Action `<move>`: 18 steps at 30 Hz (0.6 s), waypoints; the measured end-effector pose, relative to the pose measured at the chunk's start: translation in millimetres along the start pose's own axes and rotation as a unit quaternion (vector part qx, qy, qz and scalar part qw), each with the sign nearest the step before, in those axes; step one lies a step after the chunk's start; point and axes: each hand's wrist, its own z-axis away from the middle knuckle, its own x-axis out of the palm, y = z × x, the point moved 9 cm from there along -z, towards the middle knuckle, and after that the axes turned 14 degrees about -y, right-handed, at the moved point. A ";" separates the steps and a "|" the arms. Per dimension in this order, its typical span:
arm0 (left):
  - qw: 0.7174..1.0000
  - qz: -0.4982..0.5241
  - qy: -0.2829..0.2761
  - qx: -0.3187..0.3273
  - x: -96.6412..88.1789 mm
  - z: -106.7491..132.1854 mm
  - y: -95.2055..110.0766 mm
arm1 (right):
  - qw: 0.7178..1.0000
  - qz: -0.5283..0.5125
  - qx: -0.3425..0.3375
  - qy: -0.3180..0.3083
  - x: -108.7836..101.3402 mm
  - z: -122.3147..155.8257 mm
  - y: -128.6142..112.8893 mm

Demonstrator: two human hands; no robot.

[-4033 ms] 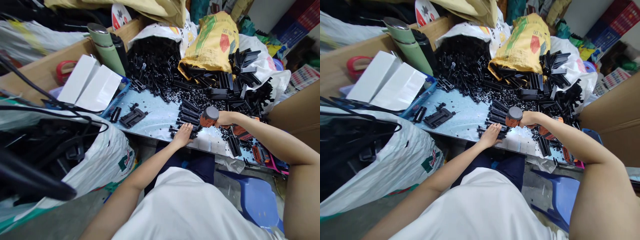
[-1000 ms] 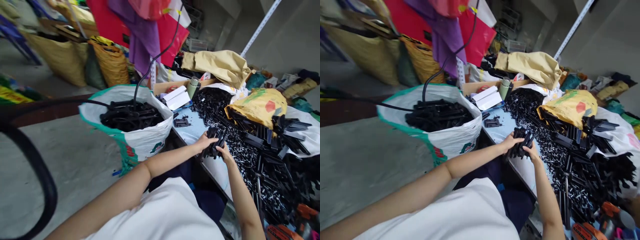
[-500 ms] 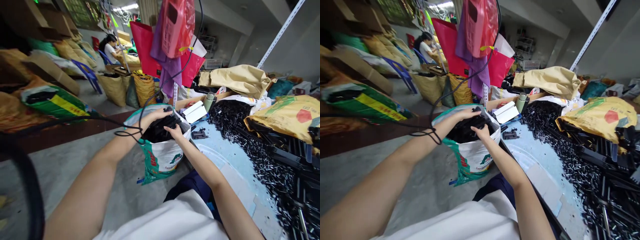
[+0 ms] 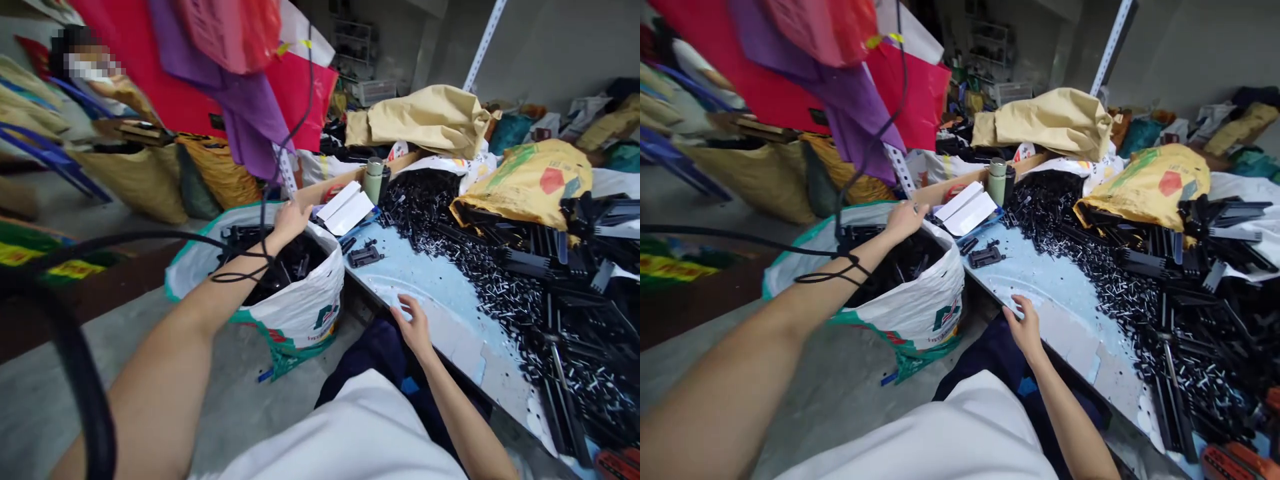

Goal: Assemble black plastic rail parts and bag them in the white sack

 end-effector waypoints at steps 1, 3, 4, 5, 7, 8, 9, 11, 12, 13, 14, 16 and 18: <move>0.998 -0.022 0.010 0.051 1.8 -0.3 28.2 | 1.000 0.000 0.013 0.025 -12.4 12.6 8.9; 0.980 -0.067 0.013 0.186 15.6 7.3 94.1 | 0.997 0.009 0.030 0.065 -32.8 35.0 21.2; 0.964 -0.087 0.002 0.251 28.5 13.7 127.3 | 0.996 0.021 0.031 0.085 -41.9 44.9 25.0; 0.947 -0.108 -0.019 0.303 45.2 19.8 158.0 | 0.994 0.037 0.028 0.103 -50.3 54.1 27.4; 0.918 -0.146 -0.069 0.361 83.4 25.5 209.9 | 0.986 0.087 0.008 0.141 -67.4 72.4 30.0; 0.914 -0.156 -0.089 0.363 101.3 22.4 230.2 | 0.979 0.121 -0.004 0.164 -76.9 82.2 30.9; 0.919 -0.157 -0.103 0.347 116.9 14.5 246.4 | 0.968 0.163 -0.015 0.191 -86.9 93.0 31.8; 0.948 -0.132 -0.117 0.265 140.1 -13.9 264.6 | 0.932 0.263 -0.028 0.247 -106.8 115.9 34.1; 0.966 -0.108 -0.117 0.203 147.7 -31.9 265.7 | 0.909 0.316 -0.028 0.271 -115.4 126.9 35.2; 0.980 -0.083 -0.115 0.138 153.6 -49.9 262.8 | 0.884 0.365 -0.025 0.290 -122.4 136.4 36.4; 0.989 -0.059 -0.111 0.078 158.1 -66.8 257.2 | 0.863 0.406 -0.020 0.301 -127.6 144.0 37.7; 0.994 -0.027 -0.101 -0.017 164.6 -96.6 242.1 | 0.832 0.464 -0.015 0.305 -131.9 152.2 38.4; 0.993 -0.015 -0.096 -0.069 170.6 -121.6 227.7 | 0.810 0.509 -0.021 0.291 -127.7 151.7 35.5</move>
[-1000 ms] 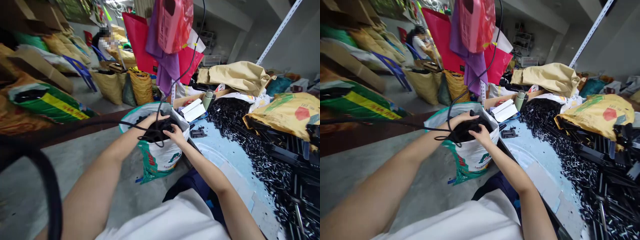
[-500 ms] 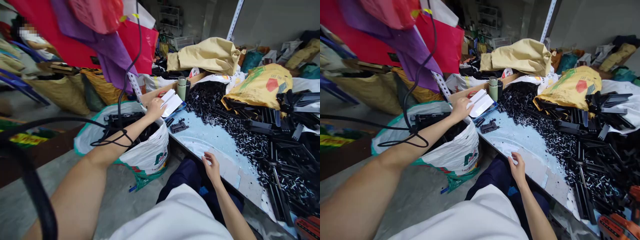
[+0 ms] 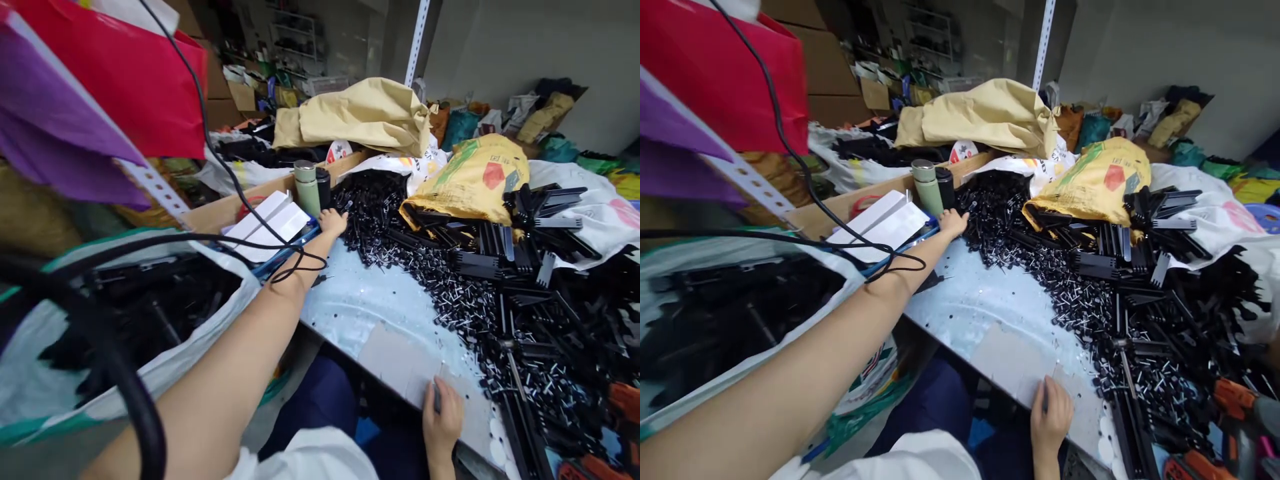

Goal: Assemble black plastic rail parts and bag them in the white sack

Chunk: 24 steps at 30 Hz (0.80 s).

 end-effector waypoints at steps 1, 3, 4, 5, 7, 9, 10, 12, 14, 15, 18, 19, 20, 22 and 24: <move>1.000 0.005 0.001 -0.018 1.2 -12.0 -5.2 | 1.000 0.020 -0.013 -0.003 0.6 -0.8 -5.0; 0.999 0.014 -0.007 -0.045 6.9 -32.4 -13.8 | 0.998 0.048 -0.026 -0.009 3.1 -3.3 -14.0; 0.998 0.022 -0.017 -0.057 11.6 -40.8 -17.0 | 0.998 0.053 -0.025 -0.012 4.5 -4.6 -16.5; 0.997 0.033 -0.028 -0.068 17.0 -47.6 -19.6 | 0.998 0.052 -0.022 -0.013 5.3 -5.6 -17.8; 0.994 0.055 -0.041 -0.082 25.8 -56.1 -22.0 | 0.999 0.040 -0.013 -0.020 7.3 -7.0 -18.2; 0.994 0.059 -0.036 -0.080 29.5 -57.9 -20.4 | 0.999 0.031 -0.006 -0.029 8.7 -7.7 -17.3; 0.995 0.055 -0.033 -0.075 30.5 -56.2 -18.7 | 0.999 0.028 -0.002 -0.033 9.2 -8.0 -16.8; 0.996 0.054 -0.042 -0.064 34.8 -47.8 -15.2 | 0.999 0.030 0.005 -0.044 10.2 -8.9 -16.1; 0.995 0.060 -0.058 -0.053 41.9 -32.8 -11.3 | 0.998 0.035 0.008 -0.052 10.8 -10.0 -16.2; 0.995 0.062 -0.064 -0.045 45.7 -23.3 -8.9 | 0.998 0.035 0.008 -0.056 11.3 -10.5 -16.3; 0.996 0.053 -0.067 -0.011 57.9 10.8 -0.3 | 0.998 0.022 0.008 -0.064 13.6 -10.8 -15.0; 0.997 0.044 -0.066 0.003 61.7 23.2 2.7 | 0.998 0.015 0.012 -0.067 14.9 -10.3 -13.4; 0.997 0.034 -0.065 0.016 65.3 35.7 5.0 | 0.997 0.009 0.018 -0.071 16.3 -9.5 -11.4; 0.997 0.013 -0.067 0.034 70.9 60.5 6.4 | 0.997 0.001 0.032 -0.075 18.6 -6.9 -7.0; 0.996 -0.006 -0.071 0.051 73.5 84.1 5.1 | 0.996 -0.008 0.039 -0.075 19.1 -4.0 -4.8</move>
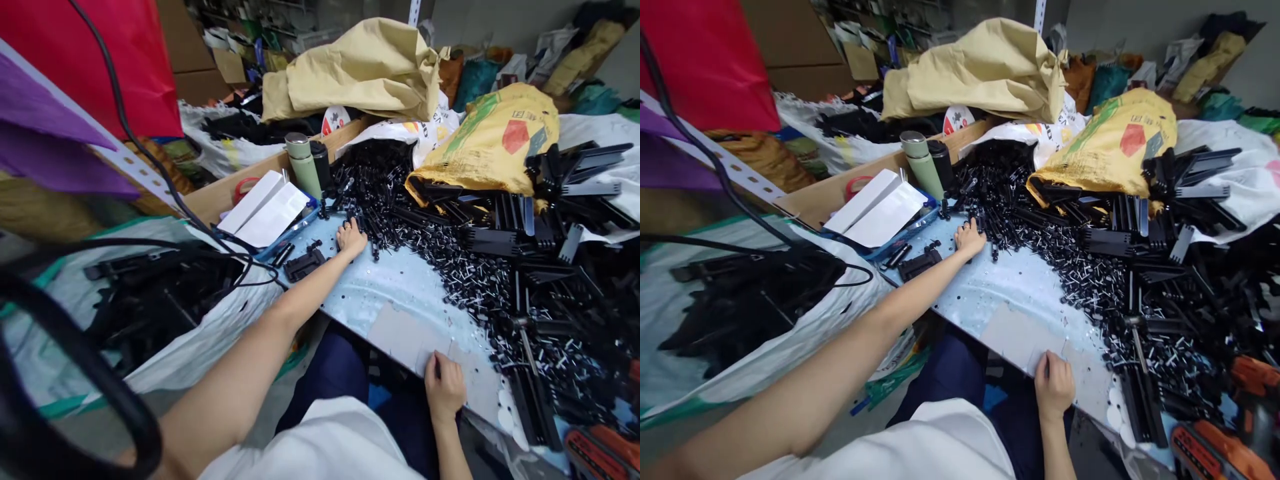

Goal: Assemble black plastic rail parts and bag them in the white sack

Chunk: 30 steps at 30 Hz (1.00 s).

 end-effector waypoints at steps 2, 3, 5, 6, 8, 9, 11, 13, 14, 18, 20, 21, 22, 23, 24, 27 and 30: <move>0.999 -0.018 -0.003 0.026 3.4 21.4 1.1 | 1.000 -0.027 0.009 0.004 -0.7 1.4 2.0; 0.999 -0.028 -0.003 0.044 4.3 31.3 2.4 | 0.999 -0.049 0.012 0.004 -0.8 0.3 2.9; 0.996 -0.046 -0.002 0.082 6.0 48.8 6.9 | 0.995 -0.099 0.006 -0.006 1.0 -8.7 2.8; 0.994 -0.055 -0.002 0.098 7.1 56.2 9.8 | 0.993 -0.120 -0.001 -0.018 2.9 -17.9 2.7; 0.990 -0.072 -0.005 0.123 10.0 68.3 16.9 | 0.989 -0.142 -0.025 -0.044 6.1 -47.6 4.2; 0.988 -0.076 -0.010 0.133 12.3 73.2 20.5 | 0.988 -0.143 -0.026 -0.052 6.3 -67.8 9.2; 0.985 -0.075 -0.029 0.154 18.2 81.8 27.3 | 0.989 -0.135 -0.034 -0.055 2.3 -116.6 23.7; 0.980 -0.061 -0.037 0.185 22.3 91.3 32.6 | 0.992 -0.108 -0.004 -0.068 -0.6 -170.9 48.8; 0.978 -0.052 -0.029 0.199 22.2 96.6 33.5 | 0.992 -0.089 0.018 -0.085 0.1 -197.3 62.6; 0.981 -0.016 0.027 0.191 15.6 113.0 17.0 | 0.982 -0.085 0.010 -0.166 10.6 -277.6 94.1; 0.984 -0.014 0.034 0.177 14.7 116.5 5.9 | 0.974 -0.095 -0.003 -0.206 18.0 -297.2 96.9; 0.984 -0.019 0.035 0.176 14.7 117.6 2.5 | 0.973 -0.102 -0.006 -0.209 18.1 -302.2 95.4; 0.983 -0.026 0.035 0.181 14.7 118.7 1.0 | 0.973 -0.112 -0.011 -0.201 15.8 -304.1 91.3; 0.981 -0.034 0.032 0.190 15.4 119.8 1.4 | 0.973 -0.132 -0.015 -0.188 12.2 -302.8 84.8; 0.978 -0.044 0.024 0.204 17.2 121.2 3.9 | 0.972 -0.160 -0.018 -0.172 8.5 -298.3 76.9; 0.968 -0.081 -0.016 0.235 27.9 128.3 16.7 | 0.958 -0.242 -0.013 -0.153 7.7 -266.7 48.6; 0.973 -0.123 -0.048 0.191 39.2 134.6 19.5 | 0.937 -0.295 0.011 -0.188 27.0 -218.8 25.2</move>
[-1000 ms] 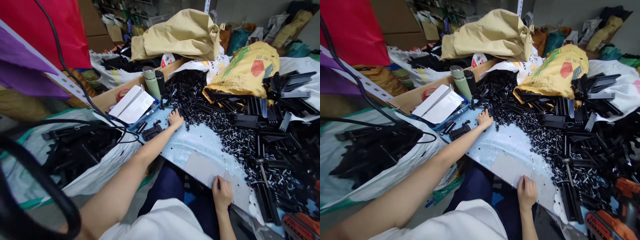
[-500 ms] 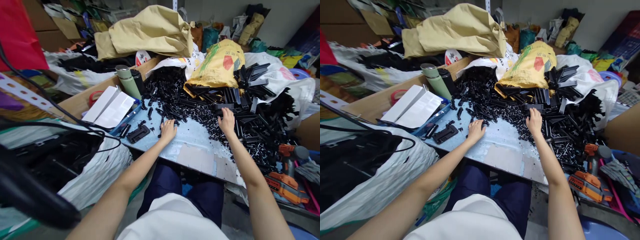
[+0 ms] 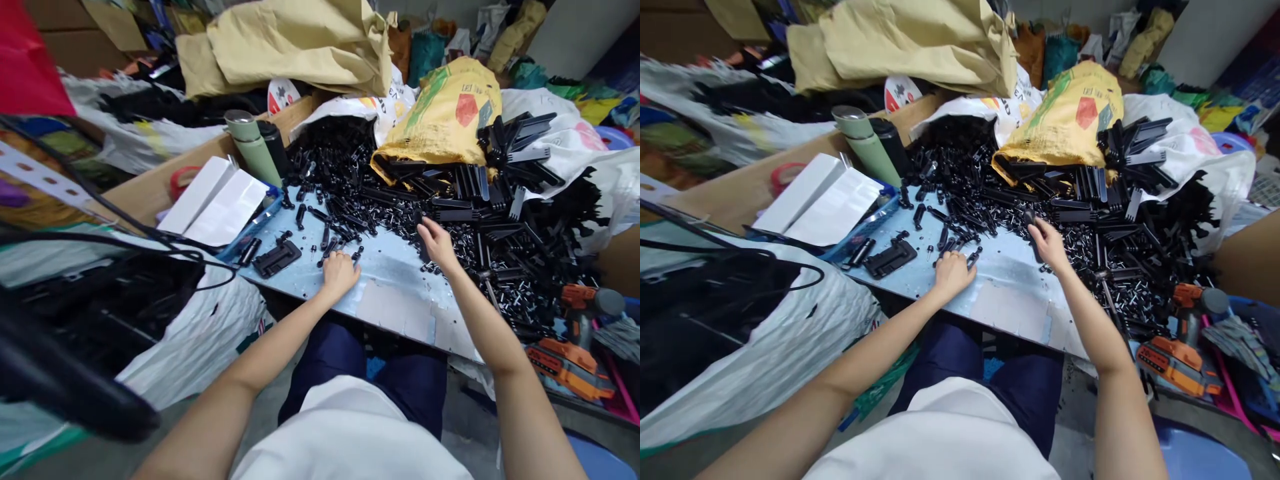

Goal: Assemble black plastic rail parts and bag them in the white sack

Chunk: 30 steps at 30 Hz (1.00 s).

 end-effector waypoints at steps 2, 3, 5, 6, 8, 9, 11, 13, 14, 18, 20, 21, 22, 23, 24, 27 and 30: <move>1.000 -0.004 -0.007 -0.027 4.1 4.5 -0.1 | 0.994 -0.093 0.044 -0.024 26.0 25.8 11.0; 1.000 0.006 0.003 -0.023 4.2 7.4 0.0 | 0.988 -0.137 0.067 -0.033 35.8 39.4 16.7; 0.997 0.056 0.052 0.020 -1.2 15.4 1.7 | 0.980 -0.172 0.085 -0.054 47.2 66.4 19.3; 0.990 0.093 0.085 0.056 -5.6 21.2 3.0 | 0.984 -0.147 0.070 -0.076 50.4 79.1 14.0; 0.967 0.168 0.132 0.138 -12.7 35.1 6.9 | 0.986 -0.049 0.006 -0.161 61.2 105.2 -4.5; 0.954 0.201 0.138 0.176 -14.0 41.8 10.1 | 0.977 0.009 -0.030 -0.212 69.1 119.7 -13.5; 0.932 0.250 0.124 0.231 -11.6 52.5 18.8 | 0.947 0.108 -0.088 -0.290 84.9 148.2 -23.3; 0.916 0.291 0.095 0.259 -4.7 59.2 28.9 | 0.934 0.165 -0.104 -0.300 93.6 166.0 -21.8; 0.909 0.313 0.078 0.262 0.4 60.7 33.3 | 0.940 0.178 -0.090 -0.278 94.3 168.8 -17.5; 0.883 0.407 -0.012 0.235 30.1 59.4 45.9 | 0.974 0.185 0.084 -0.101 83.9 158.7 14.3; 0.861 0.450 -0.050 0.230 41.9 60.4 51.5 | 0.972 0.162 0.164 -0.049 84.4 152.0 25.2; 0.847 0.473 -0.067 0.232 45.9 61.7 54.4 | 0.975 0.129 0.178 -0.039 87.3 148.1 26.4; 0.832 0.494 -0.087 0.235 49.8 63.3 57.9 | 0.981 0.075 0.178 -0.034 91.0 144.5 25.3; 0.817 0.514 -0.110 0.236 53.4 65.2 61.7 | 0.985 -0.001 0.172 -0.032 95.0 142.1 23.5; 0.803 0.531 -0.133 0.235 56.5 67.3 65.7 | 0.981 -0.093 0.166 -0.033 99.6 141.3 21.8; 0.779 0.556 -0.159 0.241 56.9 73.4 76.6 | 0.921 -0.335 0.194 -0.055 115.4 149.7 20.2; 0.803 0.521 -0.079 0.280 37.1 79.0 80.4 | 0.901 -0.385 0.186 -0.075 113.2 158.7 14.9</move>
